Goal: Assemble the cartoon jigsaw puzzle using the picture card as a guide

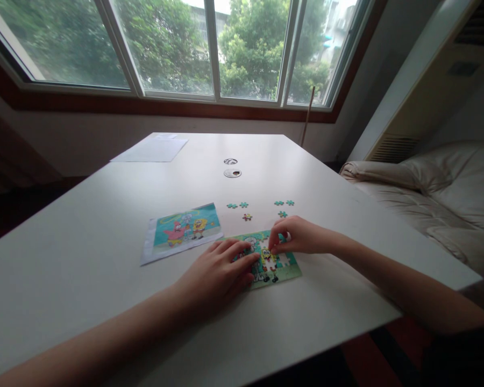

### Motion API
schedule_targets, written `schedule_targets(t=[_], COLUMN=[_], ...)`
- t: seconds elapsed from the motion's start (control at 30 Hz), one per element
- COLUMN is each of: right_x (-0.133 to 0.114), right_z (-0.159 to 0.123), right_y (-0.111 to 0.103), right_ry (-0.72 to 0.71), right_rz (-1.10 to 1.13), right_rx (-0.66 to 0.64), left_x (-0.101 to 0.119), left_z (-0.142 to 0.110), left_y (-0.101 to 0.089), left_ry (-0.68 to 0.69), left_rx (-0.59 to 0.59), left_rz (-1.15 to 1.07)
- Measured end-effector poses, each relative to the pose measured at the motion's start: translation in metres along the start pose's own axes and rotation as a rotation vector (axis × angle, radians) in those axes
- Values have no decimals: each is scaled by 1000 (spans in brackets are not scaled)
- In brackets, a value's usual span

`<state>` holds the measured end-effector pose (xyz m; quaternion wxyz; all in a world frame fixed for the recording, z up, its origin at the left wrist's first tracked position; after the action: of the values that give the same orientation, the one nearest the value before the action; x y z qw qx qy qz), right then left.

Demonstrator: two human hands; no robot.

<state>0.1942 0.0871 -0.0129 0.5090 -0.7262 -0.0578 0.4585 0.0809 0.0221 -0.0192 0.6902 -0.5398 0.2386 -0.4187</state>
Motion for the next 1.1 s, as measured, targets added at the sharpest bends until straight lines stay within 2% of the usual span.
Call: schedule_targets(t=[0.5, 0.7, 0.83, 0.97, 1.1], right_x=[4, -5, -1, 18, 31], right_z=[1, 2, 18, 41, 58], right_y=[1, -6, -17, -26, -27], right_ry=[23, -32, 4, 79, 89], right_rz=[-8, -53, -86, -121, -136], right_rx=[-12, -21, 63, 215, 298], left_x=[2, 2, 3, 2, 3], left_z=[-2, -2, -3, -2, -2], left_y=[1, 1, 0, -1, -2], left_ry=[-55, -64, -52, -56, -55], left_rx=[-32, -17, -18, -27, -34], left_rz=[-39, -29, -37, -26, -25])
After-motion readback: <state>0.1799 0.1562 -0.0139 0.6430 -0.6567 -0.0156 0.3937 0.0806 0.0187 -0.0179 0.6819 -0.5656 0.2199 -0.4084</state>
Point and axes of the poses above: each hand's wrist, its own z-axis towards the middle knuckle, its own y-axis out of the palm, x = y × z, the point moved 8 cm from there along z, towards the middle knuckle, and after that the axes turned 5 degrees about y, right-handed, at the moved point
